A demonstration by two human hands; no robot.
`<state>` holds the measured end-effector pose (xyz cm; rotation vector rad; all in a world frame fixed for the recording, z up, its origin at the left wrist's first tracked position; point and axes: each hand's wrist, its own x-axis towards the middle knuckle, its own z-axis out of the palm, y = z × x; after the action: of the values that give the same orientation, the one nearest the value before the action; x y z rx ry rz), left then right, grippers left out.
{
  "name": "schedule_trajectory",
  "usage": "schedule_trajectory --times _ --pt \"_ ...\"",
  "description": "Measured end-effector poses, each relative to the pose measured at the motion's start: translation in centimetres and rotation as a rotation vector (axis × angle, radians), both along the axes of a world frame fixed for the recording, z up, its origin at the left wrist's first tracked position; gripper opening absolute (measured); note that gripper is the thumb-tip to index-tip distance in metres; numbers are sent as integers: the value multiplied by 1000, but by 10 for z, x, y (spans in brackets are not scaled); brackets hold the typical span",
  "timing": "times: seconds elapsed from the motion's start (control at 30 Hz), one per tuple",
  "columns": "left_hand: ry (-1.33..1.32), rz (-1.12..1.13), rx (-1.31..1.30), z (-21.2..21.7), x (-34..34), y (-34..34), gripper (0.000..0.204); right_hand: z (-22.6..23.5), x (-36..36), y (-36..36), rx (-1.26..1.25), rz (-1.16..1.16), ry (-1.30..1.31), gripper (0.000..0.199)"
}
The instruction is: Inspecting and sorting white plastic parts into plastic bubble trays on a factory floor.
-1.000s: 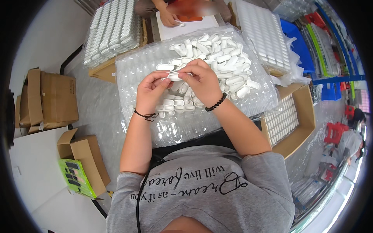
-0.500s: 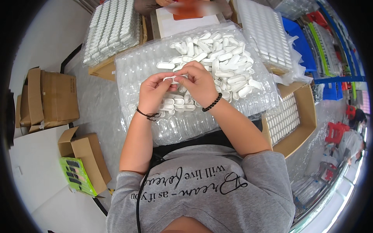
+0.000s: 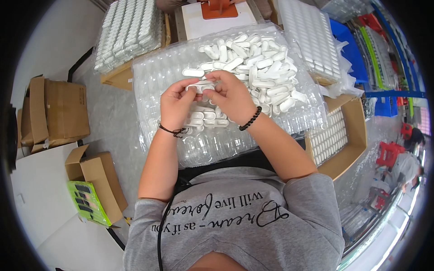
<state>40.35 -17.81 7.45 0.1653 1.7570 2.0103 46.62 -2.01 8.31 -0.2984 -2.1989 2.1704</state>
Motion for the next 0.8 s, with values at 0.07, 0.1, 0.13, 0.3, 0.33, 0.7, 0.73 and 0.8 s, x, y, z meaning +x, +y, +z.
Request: schedule_trajectory --times 0.07,0.1,0.13,0.3,0.33,0.7,0.73,0.8 --pt "22 6 -18 -4 -4 -1 22 -8 -4 0 24 -54 73 13" --pt "21 7 -18 -5 -3 -1 22 -12 -5 0 48 -110 148 11" --pt "6 9 -39 -1 -2 1 22 -14 -5 1 49 -110 147 11" --pt "9 -11 -41 -1 0 1 22 -15 -6 3 50 -91 79 16" --pt "10 -19 -32 -1 0 1 22 -17 -6 4 50 -92 78 16" --pt "42 -76 32 -5 -1 0 22 -9 -16 12 -200 82 -113 19" --pt "55 -98 -20 -2 -1 0 23 -10 -16 12 -200 82 -117 19" --pt "65 -119 -71 -1 -2 -2 24 -9 -17 11 -187 83 -115 22"
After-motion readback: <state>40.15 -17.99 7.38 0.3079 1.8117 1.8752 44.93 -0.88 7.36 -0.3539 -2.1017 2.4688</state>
